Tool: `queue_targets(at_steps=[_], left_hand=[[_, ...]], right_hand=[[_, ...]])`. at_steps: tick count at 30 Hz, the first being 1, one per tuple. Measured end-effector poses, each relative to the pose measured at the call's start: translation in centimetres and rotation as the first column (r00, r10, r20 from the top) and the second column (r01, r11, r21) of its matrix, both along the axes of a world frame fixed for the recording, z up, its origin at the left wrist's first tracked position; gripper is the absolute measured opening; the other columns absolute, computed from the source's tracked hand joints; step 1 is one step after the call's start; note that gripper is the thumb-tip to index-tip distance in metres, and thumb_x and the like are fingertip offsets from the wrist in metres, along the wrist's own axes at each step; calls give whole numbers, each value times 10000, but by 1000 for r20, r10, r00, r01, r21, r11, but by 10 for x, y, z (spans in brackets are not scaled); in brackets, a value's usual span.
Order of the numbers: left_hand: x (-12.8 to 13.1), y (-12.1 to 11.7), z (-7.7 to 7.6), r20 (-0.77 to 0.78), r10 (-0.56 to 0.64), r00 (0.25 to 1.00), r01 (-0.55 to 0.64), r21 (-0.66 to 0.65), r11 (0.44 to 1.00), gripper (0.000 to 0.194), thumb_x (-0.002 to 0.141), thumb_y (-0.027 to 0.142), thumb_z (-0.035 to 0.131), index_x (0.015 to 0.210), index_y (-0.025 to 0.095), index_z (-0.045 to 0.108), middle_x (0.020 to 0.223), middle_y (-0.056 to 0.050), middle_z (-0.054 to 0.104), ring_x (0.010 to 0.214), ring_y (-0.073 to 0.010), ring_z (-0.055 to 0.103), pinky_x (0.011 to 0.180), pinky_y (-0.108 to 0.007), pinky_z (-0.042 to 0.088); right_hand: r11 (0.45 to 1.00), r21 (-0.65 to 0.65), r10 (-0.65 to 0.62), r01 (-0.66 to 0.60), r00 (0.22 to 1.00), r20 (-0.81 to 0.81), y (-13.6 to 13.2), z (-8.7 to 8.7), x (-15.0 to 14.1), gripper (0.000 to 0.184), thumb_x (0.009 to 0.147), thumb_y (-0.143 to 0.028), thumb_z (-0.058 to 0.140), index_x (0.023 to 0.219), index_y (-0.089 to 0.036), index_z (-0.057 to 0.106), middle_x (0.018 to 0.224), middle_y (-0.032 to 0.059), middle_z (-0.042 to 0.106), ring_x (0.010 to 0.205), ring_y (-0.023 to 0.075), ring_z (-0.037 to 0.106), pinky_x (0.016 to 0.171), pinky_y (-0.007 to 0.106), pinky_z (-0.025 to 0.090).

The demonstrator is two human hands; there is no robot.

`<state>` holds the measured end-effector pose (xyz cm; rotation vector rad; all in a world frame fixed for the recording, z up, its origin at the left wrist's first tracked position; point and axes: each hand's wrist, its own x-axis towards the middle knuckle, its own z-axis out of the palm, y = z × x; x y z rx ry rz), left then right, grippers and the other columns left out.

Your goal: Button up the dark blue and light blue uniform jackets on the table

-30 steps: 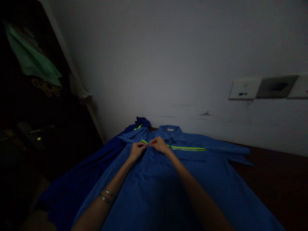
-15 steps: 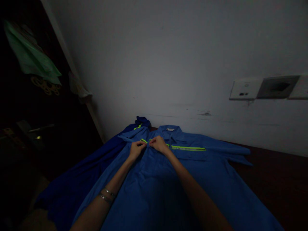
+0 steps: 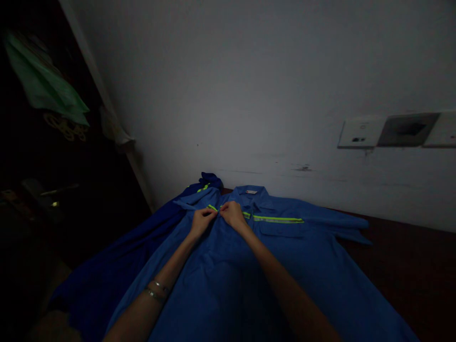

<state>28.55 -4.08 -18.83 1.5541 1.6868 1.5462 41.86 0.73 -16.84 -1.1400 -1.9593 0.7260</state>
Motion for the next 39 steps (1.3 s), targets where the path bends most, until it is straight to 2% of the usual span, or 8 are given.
queue_targets(at_steps=[7, 10, 13, 16, 20, 26, 32, 39], left_hand=[[0, -2, 3, 38, -37, 999, 38, -28, 999, 171, 658, 256, 604, 703, 114, 688, 730, -60, 688, 722, -187, 626, 724, -303, 474], [-4, -1, 2, 38, -99, 994, 101, -41, 994, 179, 659, 244, 617, 758, 113, 690, 780, -73, 689, 760, -192, 627, 745, -312, 480], [-8, -1, 3, -45, -217, 975, 216, -22, 976, 269, 630, 128, 624, 894, 136, 678, 922, -72, 676, 878, -188, 611, 829, -315, 463], [-10, -2, 5, -155, -259, 953, 259, -23, 966, 339, 649, 69, 580, 968, 154, 659, 987, -63, 660, 930, -176, 595, 873, -319, 447], [-10, -5, 9, -256, -211, 943, 208, -40, 977, 241, 735, 133, 538, 935, 164, 669, 937, -62, 675, 872, -178, 614, 828, -317, 466], [-10, -9, 8, -463, -97, 881, 157, 93, 983, 200, 800, 176, 487, 887, 162, 667, 895, -69, 678, 833, -174, 615, 788, -295, 459], [-8, -13, 9, -515, -73, 854, 143, 97, 985, 228, 842, 189, 416, 926, 176, 627, 892, -48, 663, 814, -158, 606, 757, -253, 447], [-5, -13, 6, -558, -20, 829, 110, 129, 985, 224, 846, 189, 408, 926, 182, 617, 896, -47, 652, 821, -161, 595, 756, -252, 438]], right_hand=[[1000, -1, 7, -7, 999, -34, 1, -4, -1, 129, 634, -126, 566, 697, -152, 675, 691, 49, 679, 650, 151, 626, 581, 203, 453], [1000, 2, -6, 6, 998, -57, 3, -5, 1, 115, 632, -125, 576, 701, -150, 665, 676, 39, 671, 645, 145, 621, 576, 199, 453], [1000, -6, -5, 4, 996, -87, 5, -6, 2, 104, 637, -130, 576, 697, -152, 658, 677, 33, 664, 639, 138, 613, 578, 199, 454], [1000, -22, -7, 4, 994, -113, 7, -6, 3, 96, 638, -143, 578, 698, -152, 653, 676, 30, 658, 634, 135, 609, 577, 202, 455], [1000, -19, 18, -20, 993, -119, 6, -6, 2, 79, 635, -157, 587, 685, -151, 647, 654, 27, 651, 632, 137, 608, 574, 204, 454], [998, 20, 67, -66, 995, -80, 0, 0, 1, 97, 644, -135, 566, 689, -152, 650, 675, 33, 661, 639, 135, 610, 602, 210, 458], [983, 82, 163, -164, 986, 20, -8, 8, 2, 252, 593, -105, 581, 828, -141, 663, 790, 54, 678, 715, 148, 614, 653, 213, 466], [977, 93, 195, -191, 980, -37, -7, 2, 2, 207, 628, -83, 576, 813, -135, 652, 759, 49, 670, 700, 143, 615, 654, 218, 469]])
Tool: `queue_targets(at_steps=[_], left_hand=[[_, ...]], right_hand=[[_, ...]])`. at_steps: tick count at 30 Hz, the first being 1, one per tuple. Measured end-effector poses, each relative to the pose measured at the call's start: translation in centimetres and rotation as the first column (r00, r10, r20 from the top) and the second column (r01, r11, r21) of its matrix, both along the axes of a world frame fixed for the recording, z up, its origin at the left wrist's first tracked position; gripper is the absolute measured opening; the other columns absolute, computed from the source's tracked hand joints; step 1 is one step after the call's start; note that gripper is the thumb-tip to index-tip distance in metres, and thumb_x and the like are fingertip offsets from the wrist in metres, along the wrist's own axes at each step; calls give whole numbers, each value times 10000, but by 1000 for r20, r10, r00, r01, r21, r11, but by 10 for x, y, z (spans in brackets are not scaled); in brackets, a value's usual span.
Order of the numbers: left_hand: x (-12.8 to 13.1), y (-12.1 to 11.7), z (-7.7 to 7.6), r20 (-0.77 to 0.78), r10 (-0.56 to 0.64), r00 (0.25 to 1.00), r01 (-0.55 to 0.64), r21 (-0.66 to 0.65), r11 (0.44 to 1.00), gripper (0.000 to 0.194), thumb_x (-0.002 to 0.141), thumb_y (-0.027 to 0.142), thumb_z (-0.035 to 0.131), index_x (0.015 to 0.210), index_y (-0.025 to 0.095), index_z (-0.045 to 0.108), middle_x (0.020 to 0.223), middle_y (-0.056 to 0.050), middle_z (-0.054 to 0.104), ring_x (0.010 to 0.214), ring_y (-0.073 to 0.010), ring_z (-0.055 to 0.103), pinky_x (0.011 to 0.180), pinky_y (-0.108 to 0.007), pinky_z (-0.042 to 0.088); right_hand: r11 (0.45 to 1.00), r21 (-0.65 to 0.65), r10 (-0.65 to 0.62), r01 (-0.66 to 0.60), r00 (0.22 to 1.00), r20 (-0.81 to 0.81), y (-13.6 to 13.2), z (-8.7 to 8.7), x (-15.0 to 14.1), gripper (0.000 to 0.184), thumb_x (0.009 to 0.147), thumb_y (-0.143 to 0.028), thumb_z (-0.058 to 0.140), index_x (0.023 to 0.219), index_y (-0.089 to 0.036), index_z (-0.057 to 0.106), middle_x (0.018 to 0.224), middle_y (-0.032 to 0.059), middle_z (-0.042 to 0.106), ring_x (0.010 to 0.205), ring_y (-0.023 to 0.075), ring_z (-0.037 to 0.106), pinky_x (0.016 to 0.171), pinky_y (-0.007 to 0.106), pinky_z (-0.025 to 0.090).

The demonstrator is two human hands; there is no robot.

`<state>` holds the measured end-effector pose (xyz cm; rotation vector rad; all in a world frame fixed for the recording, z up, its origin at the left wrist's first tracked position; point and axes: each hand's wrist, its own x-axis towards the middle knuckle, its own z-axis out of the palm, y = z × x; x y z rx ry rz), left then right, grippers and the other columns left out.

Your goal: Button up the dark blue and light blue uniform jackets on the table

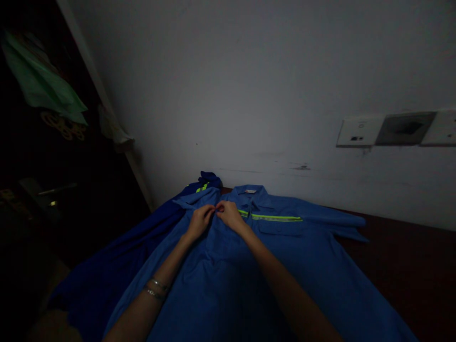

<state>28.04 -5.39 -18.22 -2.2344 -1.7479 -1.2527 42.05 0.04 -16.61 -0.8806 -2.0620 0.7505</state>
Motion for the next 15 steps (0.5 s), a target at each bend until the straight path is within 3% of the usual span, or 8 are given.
queue_targets(at_steps=[5, 15], left_hand=[[3, -1, -2, -38, 16, 999, -16, 21, 1000, 223, 845, 186, 415, 932, 184, 620, 914, -52, 651, 824, -166, 590, 759, -263, 430], [5, 1, 0, -16, -11, 1000, 11, 32, 999, 178, 811, 168, 498, 882, 180, 661, 869, -47, 677, 800, -167, 602, 751, -283, 428]], right_hand=[[994, -91, 54, -55, 998, -20, 5, -1, 4, 168, 635, -92, 602, 791, -134, 647, 734, 48, 678, 676, 142, 628, 636, 221, 479], [985, -124, 123, -121, 992, 5, 12, -3, 13, 174, 637, -137, 624, 805, -115, 663, 724, 62, 692, 673, 158, 643, 626, 226, 478]])
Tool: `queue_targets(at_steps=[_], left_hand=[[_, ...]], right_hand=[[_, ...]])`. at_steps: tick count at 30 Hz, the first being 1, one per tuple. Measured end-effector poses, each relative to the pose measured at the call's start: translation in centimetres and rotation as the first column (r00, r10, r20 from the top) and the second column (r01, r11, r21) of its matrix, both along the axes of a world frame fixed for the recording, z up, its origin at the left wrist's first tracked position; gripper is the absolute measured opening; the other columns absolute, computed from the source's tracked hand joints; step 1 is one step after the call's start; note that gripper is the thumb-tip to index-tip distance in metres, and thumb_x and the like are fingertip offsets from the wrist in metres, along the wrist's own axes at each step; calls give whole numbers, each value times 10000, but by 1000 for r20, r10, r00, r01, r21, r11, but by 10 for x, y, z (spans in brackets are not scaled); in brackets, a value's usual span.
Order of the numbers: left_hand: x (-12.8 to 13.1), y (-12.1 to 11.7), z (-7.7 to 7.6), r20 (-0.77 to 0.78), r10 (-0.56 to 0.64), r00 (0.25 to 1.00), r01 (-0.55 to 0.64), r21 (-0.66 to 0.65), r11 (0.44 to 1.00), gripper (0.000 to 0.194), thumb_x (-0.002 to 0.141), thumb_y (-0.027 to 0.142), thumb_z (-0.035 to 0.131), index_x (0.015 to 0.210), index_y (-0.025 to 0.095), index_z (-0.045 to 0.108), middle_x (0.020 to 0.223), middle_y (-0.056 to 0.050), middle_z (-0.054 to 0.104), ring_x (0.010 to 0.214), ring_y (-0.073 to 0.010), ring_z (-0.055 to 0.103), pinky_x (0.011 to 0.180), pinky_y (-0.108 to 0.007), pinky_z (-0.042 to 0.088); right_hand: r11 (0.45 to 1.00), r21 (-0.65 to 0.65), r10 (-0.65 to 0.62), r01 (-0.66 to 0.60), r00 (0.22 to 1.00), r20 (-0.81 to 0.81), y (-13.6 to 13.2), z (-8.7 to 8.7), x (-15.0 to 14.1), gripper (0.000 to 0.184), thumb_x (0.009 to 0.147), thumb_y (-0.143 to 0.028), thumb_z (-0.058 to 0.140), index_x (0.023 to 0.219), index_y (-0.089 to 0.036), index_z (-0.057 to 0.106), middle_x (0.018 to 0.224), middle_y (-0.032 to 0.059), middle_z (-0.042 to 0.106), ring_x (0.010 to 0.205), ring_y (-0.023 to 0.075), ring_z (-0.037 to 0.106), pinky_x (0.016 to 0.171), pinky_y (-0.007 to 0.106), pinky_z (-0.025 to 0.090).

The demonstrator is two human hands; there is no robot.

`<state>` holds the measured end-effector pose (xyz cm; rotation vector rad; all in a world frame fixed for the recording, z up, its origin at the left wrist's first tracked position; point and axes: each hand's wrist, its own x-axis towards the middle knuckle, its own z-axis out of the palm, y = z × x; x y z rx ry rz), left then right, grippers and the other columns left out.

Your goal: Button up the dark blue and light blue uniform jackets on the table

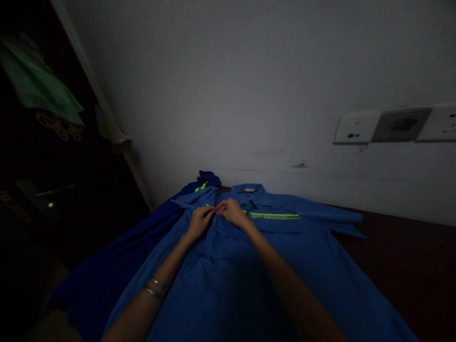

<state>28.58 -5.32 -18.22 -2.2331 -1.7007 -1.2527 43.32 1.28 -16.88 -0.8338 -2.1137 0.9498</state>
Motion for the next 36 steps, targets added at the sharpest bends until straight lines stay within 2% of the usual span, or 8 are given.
queue_targets(at_steps=[8, 15, 20, 23, 27, 31, 36], left_hand=[[2, 0, -1, 2, -14, 1000, 14, 52, 999, 155, 805, 142, 514, 856, 165, 659, 813, -50, 664, 774, -160, 574, 724, -285, 428], [3, 0, -1, 28, -61, 998, 59, 82, 995, 137, 805, 156, 521, 848, 160, 651, 796, -48, 657, 759, -153, 570, 717, -284, 436], [3, 0, 0, 53, -48, 997, 42, 124, 991, 131, 806, 145, 509, 817, 151, 640, 785, -54, 647, 760, -154, 566, 710, -285, 446], [4, 0, 0, 75, -36, 997, 25, 137, 990, 131, 802, 135, 506, 804, 150, 637, 769, -54, 641, 755, -154, 563, 704, -285, 448], [4, 1, 0, 131, -43, 990, 27, 118, 993, 122, 796, 149, 518, 804, 156, 640, 778, -51, 645, 758, -154, 574, 710, -287, 451], [6, 1, 1, 196, -42, 980, 25, 87, 996, 112, 786, 165, 532, 800, 163, 643, 795, -49, 655, 767, -157, 591, 718, -290, 456], [7, 1, 1, 198, -55, 979, 37, 93, 995, 127, 778, 189, 542, 885, 175, 610, 859, -44, 637, 814, -158, 577, 753, -297, 448]], right_hand=[[999, 49, -5, 2, 999, 46, 4, -1, 2, 200, 618, -152, 623, 805, -112, 681, 681, 45, 687, 638, 154, 628, 578, 207, 451], [993, -117, 19, -21, 1000, -17, 10, -6, 4, 255, 588, -183, 641, 820, -84, 680, 674, 61, 686, 631, 155, 622, 564, 206, 448], [972, -229, 31, -44, 998, -61, 9, -7, 3, 283, 572, -201, 654, 831, -92, 689, 706, 54, 687, 619, 136, 601, 563, 204, 438], [979, -197, 36, -49, 997, -71, 7, -7, 0, 266, 583, -252, 656, 799, -104, 702, 701, 44, 682, 602, 125, 578, 550, 200, 420], [986, -168, -15, 5, 998, -60, 5, -6, -3, 211, 595, -255, 639, 728, -111, 716, 622, 24, 660, 542, 104, 525, 509, 194, 375], [957, -290, -66, 28, 990, -122, 3, -5, -2, 167, 555, -240, 659, 648, -111, 711, 496, -8, 598, 460, 75, 445, 463, 192, 329], [871, -491, -119, -29, 956, -268, 1, -3, 1, 113, 513, -196, 668, 572, -100, 680, 417, -27, 530, 406, 52, 386, 428, 189, 289]])
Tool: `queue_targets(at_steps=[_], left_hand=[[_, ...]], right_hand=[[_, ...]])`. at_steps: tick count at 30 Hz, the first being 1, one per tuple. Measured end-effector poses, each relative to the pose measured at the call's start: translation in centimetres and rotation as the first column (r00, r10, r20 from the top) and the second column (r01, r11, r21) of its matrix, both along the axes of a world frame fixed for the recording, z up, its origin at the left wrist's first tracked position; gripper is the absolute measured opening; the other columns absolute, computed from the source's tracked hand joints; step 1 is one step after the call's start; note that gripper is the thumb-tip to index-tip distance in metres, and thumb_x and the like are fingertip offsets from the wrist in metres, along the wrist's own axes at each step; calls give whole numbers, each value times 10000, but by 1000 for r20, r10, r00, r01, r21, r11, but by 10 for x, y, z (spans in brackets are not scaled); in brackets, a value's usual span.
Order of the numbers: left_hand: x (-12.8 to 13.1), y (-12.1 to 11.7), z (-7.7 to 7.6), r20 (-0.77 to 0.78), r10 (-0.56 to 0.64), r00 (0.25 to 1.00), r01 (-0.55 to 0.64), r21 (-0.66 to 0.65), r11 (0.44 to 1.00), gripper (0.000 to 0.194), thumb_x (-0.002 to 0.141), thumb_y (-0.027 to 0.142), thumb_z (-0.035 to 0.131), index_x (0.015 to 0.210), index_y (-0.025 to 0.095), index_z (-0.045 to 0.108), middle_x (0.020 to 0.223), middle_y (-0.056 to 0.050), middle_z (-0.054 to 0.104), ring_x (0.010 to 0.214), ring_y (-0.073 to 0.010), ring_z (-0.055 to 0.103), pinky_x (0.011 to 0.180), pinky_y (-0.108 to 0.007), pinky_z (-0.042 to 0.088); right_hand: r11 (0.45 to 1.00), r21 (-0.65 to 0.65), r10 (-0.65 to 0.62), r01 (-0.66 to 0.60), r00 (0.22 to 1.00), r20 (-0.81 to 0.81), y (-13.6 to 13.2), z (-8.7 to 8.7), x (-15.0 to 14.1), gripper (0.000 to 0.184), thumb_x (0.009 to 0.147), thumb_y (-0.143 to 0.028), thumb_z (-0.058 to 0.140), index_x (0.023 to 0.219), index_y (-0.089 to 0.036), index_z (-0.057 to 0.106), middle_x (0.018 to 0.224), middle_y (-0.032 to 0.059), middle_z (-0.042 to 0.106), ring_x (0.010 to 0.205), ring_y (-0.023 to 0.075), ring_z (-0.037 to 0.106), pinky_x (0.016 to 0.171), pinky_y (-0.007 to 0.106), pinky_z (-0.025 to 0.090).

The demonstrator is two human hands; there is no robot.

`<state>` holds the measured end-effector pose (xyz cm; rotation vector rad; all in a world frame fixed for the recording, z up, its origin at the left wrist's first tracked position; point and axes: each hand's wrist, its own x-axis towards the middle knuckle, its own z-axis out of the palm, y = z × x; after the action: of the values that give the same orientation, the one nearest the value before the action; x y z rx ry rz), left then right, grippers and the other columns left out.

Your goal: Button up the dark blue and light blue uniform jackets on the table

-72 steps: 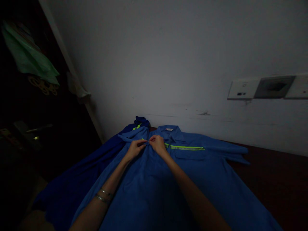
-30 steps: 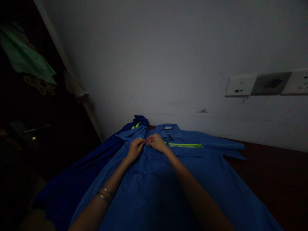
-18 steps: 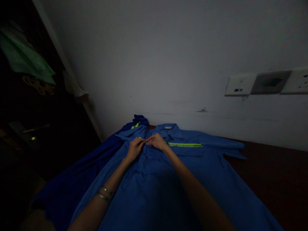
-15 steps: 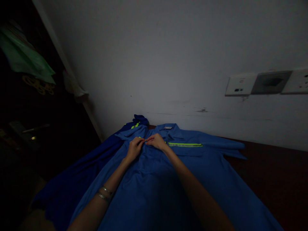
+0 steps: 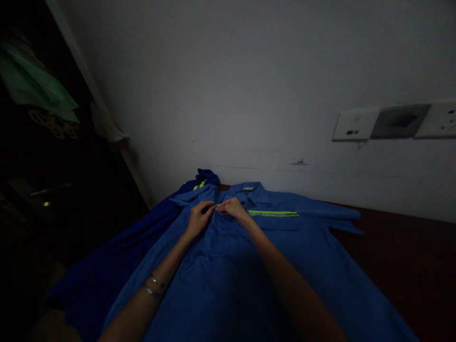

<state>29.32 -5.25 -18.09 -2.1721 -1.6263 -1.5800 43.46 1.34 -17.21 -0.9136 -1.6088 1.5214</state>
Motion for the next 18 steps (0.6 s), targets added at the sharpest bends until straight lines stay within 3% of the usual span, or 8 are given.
queue_targets(at_steps=[4, 7, 10, 18], left_hand=[[-4, -2, 2, -27, 133, 991, -130, 88, 988, 278, 695, 239, 645, 944, 167, 543, 919, -52, 565, 889, -183, 513, 791, -325, 420], [-6, -4, 5, -132, 201, 971, -185, 123, 975, 186, 703, 254, 642, 854, 176, 565, 878, -42, 534, 886, -189, 471, 804, -340, 393], [-6, -6, 6, -234, 150, 961, -129, 99, 987, 61, 768, 233, 570, 801, 186, 592, 824, -37, 543, 856, -181, 464, 791, -335, 385], [-6, -4, 2, -246, 4, 969, 12, 63, 998, 146, 833, 222, 478, 807, 168, 612, 773, -48, 583, 792, -167, 499, 750, -317, 411]], right_hand=[[999, -49, -19, 19, 1000, -18, 2, 3, 3, 100, 529, -181, 650, 582, -102, 682, 426, -15, 541, 399, 53, 387, 415, 188, 281], [999, 6, -48, 48, 999, 24, 5, 3, 4, 126, 553, -202, 640, 607, -100, 692, 410, -18, 525, 392, 55, 371, 404, 188, 271], [994, 89, -64, 59, 996, 59, 8, 2, 3, 166, 558, -234, 646, 644, -103, 701, 405, -26, 512, 396, 56, 365, 403, 189, 266], [986, 158, -79, 59, 989, 128, 7, 4, 3, 206, 559, -273, 652, 663, -105, 712, 419, -19, 533, 402, 65, 383, 410, 195, 294]])
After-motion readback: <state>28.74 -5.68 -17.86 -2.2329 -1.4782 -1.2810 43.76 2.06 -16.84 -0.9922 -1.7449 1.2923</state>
